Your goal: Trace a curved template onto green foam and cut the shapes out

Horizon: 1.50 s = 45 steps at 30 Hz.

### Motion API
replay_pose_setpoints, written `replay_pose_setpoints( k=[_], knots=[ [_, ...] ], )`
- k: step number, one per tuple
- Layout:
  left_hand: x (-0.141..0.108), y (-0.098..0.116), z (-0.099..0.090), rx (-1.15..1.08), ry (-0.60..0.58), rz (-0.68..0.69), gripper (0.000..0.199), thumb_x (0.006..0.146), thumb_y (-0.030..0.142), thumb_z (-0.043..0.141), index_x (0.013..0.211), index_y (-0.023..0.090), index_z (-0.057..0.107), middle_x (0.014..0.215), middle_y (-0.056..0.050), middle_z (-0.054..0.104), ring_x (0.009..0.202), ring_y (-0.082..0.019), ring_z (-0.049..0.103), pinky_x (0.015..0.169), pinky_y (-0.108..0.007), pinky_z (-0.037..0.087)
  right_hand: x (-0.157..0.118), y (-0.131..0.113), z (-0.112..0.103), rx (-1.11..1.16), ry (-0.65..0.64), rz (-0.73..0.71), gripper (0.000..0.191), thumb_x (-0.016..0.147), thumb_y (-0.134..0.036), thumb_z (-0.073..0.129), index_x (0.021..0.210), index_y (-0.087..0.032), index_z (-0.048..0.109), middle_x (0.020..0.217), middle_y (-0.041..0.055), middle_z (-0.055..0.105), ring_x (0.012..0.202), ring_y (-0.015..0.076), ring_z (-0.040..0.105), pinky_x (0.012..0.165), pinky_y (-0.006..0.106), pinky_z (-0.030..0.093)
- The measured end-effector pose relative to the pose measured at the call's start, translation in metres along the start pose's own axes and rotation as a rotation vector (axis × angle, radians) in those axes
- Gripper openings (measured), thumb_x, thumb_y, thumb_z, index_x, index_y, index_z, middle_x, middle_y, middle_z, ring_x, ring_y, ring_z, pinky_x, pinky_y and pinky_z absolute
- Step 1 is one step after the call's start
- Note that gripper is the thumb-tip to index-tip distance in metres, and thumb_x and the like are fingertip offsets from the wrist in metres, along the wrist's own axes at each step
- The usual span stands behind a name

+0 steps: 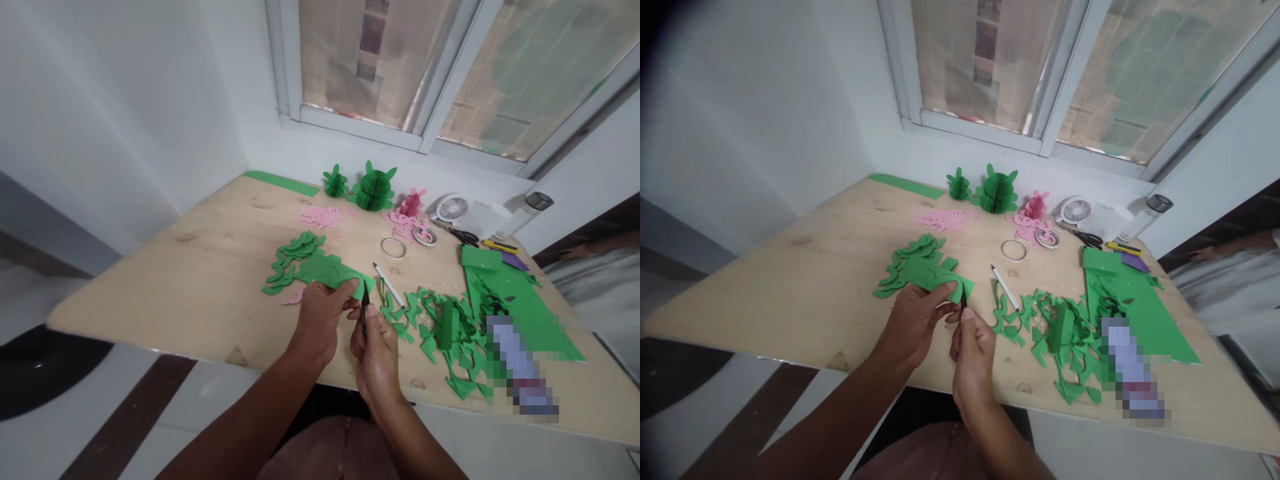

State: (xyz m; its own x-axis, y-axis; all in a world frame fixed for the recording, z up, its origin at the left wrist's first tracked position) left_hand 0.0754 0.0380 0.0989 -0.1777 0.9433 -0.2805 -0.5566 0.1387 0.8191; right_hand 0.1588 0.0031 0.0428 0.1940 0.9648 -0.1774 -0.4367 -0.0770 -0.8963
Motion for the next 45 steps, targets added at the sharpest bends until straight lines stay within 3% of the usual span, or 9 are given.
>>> replay_pose_setpoints(
  k=[8,34,45],
  knots=[
    [0.0,0.001,-0.003,0.017,-0.037,-0.007,0.013,0.053,0.02,0.073,0.054,0.015,0.061,0.057,0.003,0.059,0.052,-0.009,0.052,0.05,-0.022,0.045,-0.001,0.002,-0.005,-0.069,-0.016,-0.017,0.042,0.078,-0.057,0.058,0.069,-0.016,0.059,0.04,-0.0112,0.028,0.036,0.0056,0.019,0.036,0.019,0.013],
    [0.006,0.006,-0.007,0.148,-0.181,-0.013,0.015,0.059,0.021,0.068,0.05,0.016,0.057,0.052,0.003,0.055,0.052,-0.01,0.048,0.053,-0.023,0.044,-0.002,-0.003,-0.005,-0.096,-0.026,-0.007,0.043,0.077,-0.058,0.059,0.069,-0.015,0.061,0.041,-0.0112,0.026,0.037,0.0054,0.018,0.036,0.02,0.012],
    [0.01,0.01,-0.009,0.203,-0.23,-0.025,0.009,0.057,0.022,0.069,0.054,0.016,0.062,0.055,0.001,0.06,0.05,-0.011,0.051,0.053,-0.026,0.044,0.0,-0.007,-0.005,-0.155,-0.041,-0.037,0.044,0.078,-0.057,0.057,0.068,-0.015,0.062,0.04,-0.0107,0.026,0.036,0.0054,0.017,0.036,0.021,0.011]
  ],
)
Point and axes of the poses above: each hand's wrist, its own x-axis towards the middle knuckle, its own z-axis out of the palm, y = z × x, the point moved 3 cm from there along x, towards the middle knuckle
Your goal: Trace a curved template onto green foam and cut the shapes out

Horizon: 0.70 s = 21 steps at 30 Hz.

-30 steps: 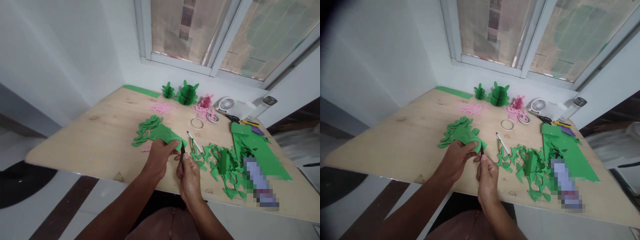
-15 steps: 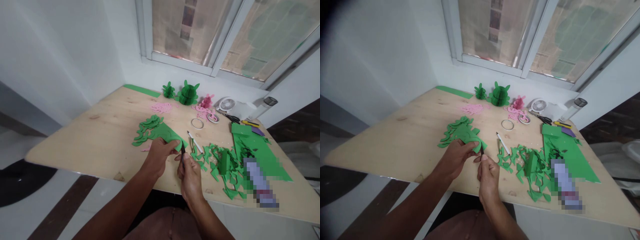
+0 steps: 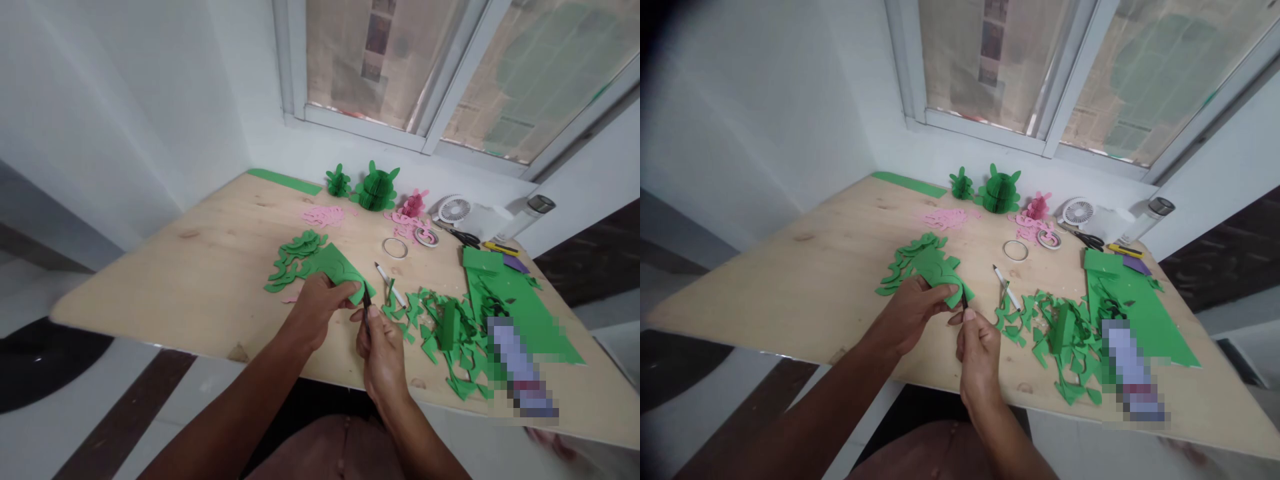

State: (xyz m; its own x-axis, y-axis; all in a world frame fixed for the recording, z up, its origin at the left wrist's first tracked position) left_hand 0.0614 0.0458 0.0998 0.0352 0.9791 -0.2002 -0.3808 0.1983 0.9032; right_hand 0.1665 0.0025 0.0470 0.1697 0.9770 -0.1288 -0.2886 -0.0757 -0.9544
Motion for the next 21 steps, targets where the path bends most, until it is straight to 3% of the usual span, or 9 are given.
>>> replay_pose_setpoints(
  k=[21],
  knots=[
    [0.0008,0.005,-0.002,0.104,-0.117,0.027,0.011,0.059,0.022,0.062,0.05,0.017,0.057,0.053,0.001,0.057,0.053,-0.012,0.051,0.057,-0.027,0.044,-0.0007,-0.0023,-0.0003,-0.017,-0.006,-0.026,0.043,0.078,-0.056,0.058,0.067,-0.015,0.062,0.04,-0.0105,0.027,0.036,0.005,0.017,0.034,0.019,0.012]
  ],
)
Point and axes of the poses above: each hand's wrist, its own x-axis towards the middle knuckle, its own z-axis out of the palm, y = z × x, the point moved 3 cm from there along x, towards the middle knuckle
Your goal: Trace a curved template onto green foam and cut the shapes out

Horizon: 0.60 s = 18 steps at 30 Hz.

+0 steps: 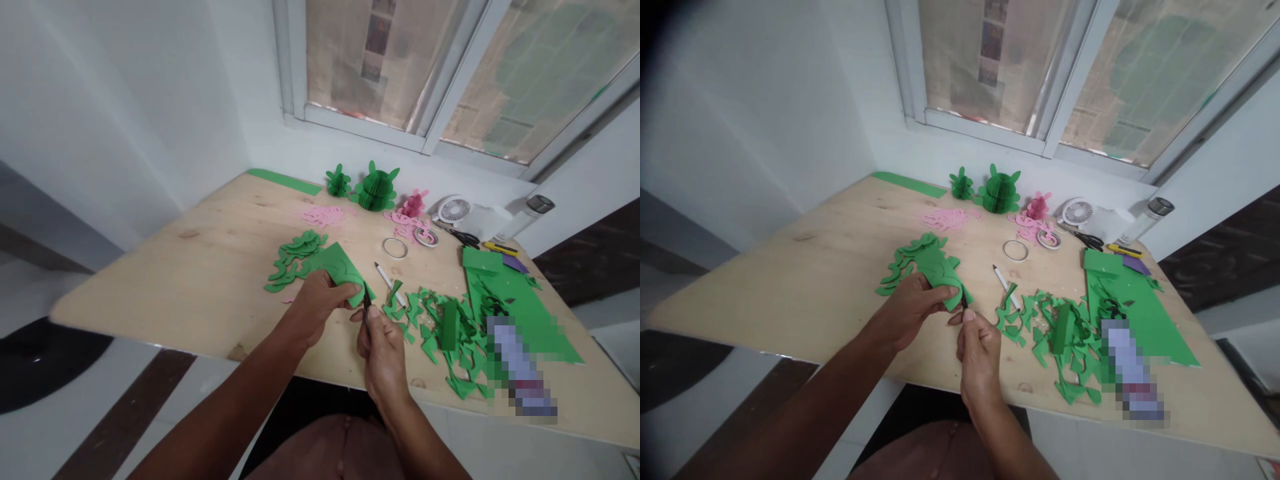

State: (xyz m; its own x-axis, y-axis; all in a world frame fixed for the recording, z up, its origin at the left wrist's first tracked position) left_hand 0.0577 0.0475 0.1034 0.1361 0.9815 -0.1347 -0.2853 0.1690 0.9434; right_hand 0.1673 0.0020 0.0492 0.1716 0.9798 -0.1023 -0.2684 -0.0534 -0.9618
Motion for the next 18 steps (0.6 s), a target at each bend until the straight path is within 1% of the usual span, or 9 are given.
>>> replay_pose_setpoints(
  k=[8,13,18],
  knots=[
    [0.0014,-0.0003,-0.0032,0.027,-0.06,-0.008,0.008,0.06,0.023,0.063,0.056,0.016,0.06,0.055,0.001,0.054,0.055,-0.012,0.051,0.057,-0.026,0.044,-0.0005,0.0028,-0.0042,-0.03,-0.003,0.007,0.045,0.077,-0.057,0.058,0.064,-0.014,0.063,0.039,-0.0105,0.026,0.035,0.0048,0.017,0.035,0.019,0.012],
    [0.0013,0.0023,-0.0023,0.063,-0.135,0.004,0.01,0.062,0.021,0.061,0.053,0.017,0.059,0.053,0.002,0.053,0.053,-0.012,0.049,0.057,-0.025,0.042,-0.0001,0.0007,-0.0048,-0.044,-0.027,0.004,0.046,0.078,-0.058,0.057,0.063,-0.014,0.062,0.04,-0.0103,0.026,0.036,0.005,0.017,0.036,0.02,0.013],
    [0.0019,0.0024,-0.0038,0.061,-0.15,0.01,0.008,0.062,0.022,0.06,0.056,0.017,0.061,0.055,0.001,0.054,0.055,-0.013,0.051,0.056,-0.024,0.042,0.0004,-0.0022,-0.004,-0.051,-0.037,-0.003,0.046,0.077,-0.058,0.057,0.063,-0.014,0.062,0.04,-0.0103,0.026,0.036,0.0051,0.018,0.036,0.019,0.014]
  ],
)
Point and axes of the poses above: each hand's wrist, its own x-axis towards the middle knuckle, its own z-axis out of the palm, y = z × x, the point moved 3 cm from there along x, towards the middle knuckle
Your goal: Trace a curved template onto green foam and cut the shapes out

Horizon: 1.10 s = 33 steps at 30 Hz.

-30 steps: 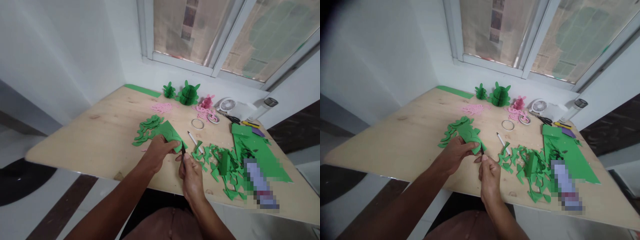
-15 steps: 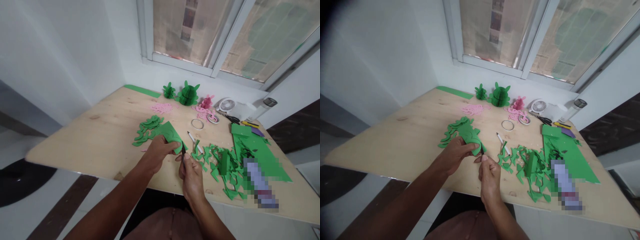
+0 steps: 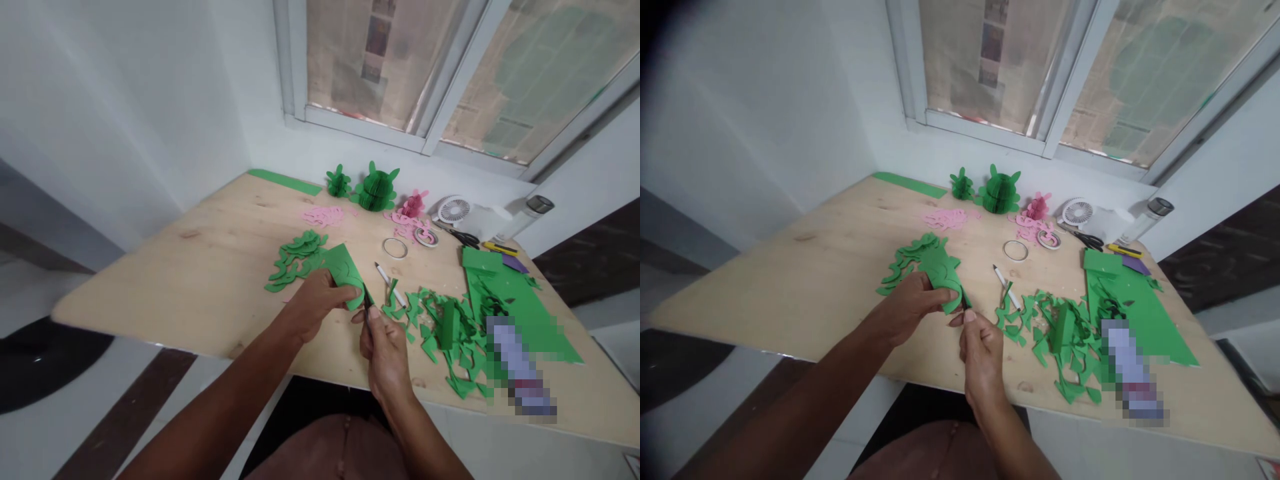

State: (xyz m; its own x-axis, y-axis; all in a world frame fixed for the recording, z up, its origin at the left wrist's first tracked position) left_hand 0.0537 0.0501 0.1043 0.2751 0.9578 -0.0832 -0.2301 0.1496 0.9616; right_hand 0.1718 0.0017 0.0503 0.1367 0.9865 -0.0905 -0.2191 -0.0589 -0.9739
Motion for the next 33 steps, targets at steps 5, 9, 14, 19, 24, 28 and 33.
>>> replay_pose_setpoints(
  k=[5,9,14,19,24,28,33],
  knots=[
    [0.001,0.001,-0.002,0.015,-0.025,0.001,0.009,0.062,0.02,0.06,0.054,0.018,0.061,0.053,0.001,0.055,0.054,-0.013,0.05,0.056,-0.026,0.043,0.0,0.001,-0.001,-0.015,-0.005,0.001,0.046,0.078,-0.058,0.057,0.064,-0.014,0.063,0.04,-0.0104,0.026,0.036,0.0051,0.017,0.035,0.019,0.013],
    [0.003,0.0,-0.003,0.034,-0.019,-0.003,0.009,0.062,0.02,0.061,0.053,0.018,0.06,0.053,0.001,0.055,0.053,-0.014,0.051,0.056,-0.027,0.043,-0.001,0.002,-0.002,-0.008,0.001,-0.008,0.045,0.078,-0.057,0.058,0.063,-0.014,0.063,0.04,-0.0104,0.026,0.036,0.0049,0.018,0.036,0.019,0.013],
    [0.002,0.003,-0.005,0.059,-0.027,-0.006,0.008,0.061,0.02,0.06,0.053,0.018,0.06,0.053,0.001,0.055,0.054,-0.014,0.052,0.056,-0.027,0.042,-0.001,0.003,-0.004,-0.007,-0.011,0.017,0.046,0.077,-0.058,0.058,0.063,-0.014,0.063,0.04,-0.0102,0.026,0.037,0.005,0.017,0.036,0.02,0.012],
    [0.001,0.008,-0.005,0.096,-0.058,-0.013,0.007,0.059,0.019,0.059,0.052,0.017,0.06,0.053,0.001,0.058,0.053,-0.013,0.051,0.056,-0.027,0.039,0.0,0.002,-0.006,-0.024,-0.028,0.022,0.047,0.078,-0.057,0.058,0.064,-0.014,0.065,0.04,-0.0098,0.027,0.037,0.0049,0.017,0.037,0.02,0.011],
    [0.003,0.012,-0.004,0.127,-0.129,-0.013,0.005,0.059,0.019,0.061,0.055,0.016,0.06,0.056,0.002,0.06,0.054,-0.012,0.051,0.056,-0.026,0.038,0.0,0.0,-0.007,-0.03,-0.037,0.012,0.046,0.079,-0.056,0.058,0.064,-0.013,0.065,0.04,-0.0095,0.028,0.037,0.0051,0.017,0.037,0.021,0.012],
    [0.004,0.012,-0.005,0.152,-0.163,-0.042,0.006,0.06,0.02,0.06,0.057,0.015,0.06,0.057,0.002,0.06,0.057,-0.012,0.052,0.058,-0.026,0.039,-0.001,-0.001,-0.007,0.002,-0.063,0.02,0.046,0.08,-0.056,0.057,0.064,-0.013,0.065,0.04,-0.0096,0.028,0.037,0.0051,0.018,0.038,0.021,0.011],
    [0.006,0.011,-0.006,0.176,-0.159,-0.071,0.006,0.059,0.021,0.06,0.058,0.015,0.06,0.059,0.001,0.06,0.058,-0.013,0.052,0.059,-0.027,0.039,-0.001,-0.003,-0.007,0.011,-0.067,0.013,0.045,0.08,-0.055,0.057,0.065,-0.014,0.065,0.04,-0.0092,0.029,0.038,0.0055,0.019,0.038,0.022,0.012]
  ],
)
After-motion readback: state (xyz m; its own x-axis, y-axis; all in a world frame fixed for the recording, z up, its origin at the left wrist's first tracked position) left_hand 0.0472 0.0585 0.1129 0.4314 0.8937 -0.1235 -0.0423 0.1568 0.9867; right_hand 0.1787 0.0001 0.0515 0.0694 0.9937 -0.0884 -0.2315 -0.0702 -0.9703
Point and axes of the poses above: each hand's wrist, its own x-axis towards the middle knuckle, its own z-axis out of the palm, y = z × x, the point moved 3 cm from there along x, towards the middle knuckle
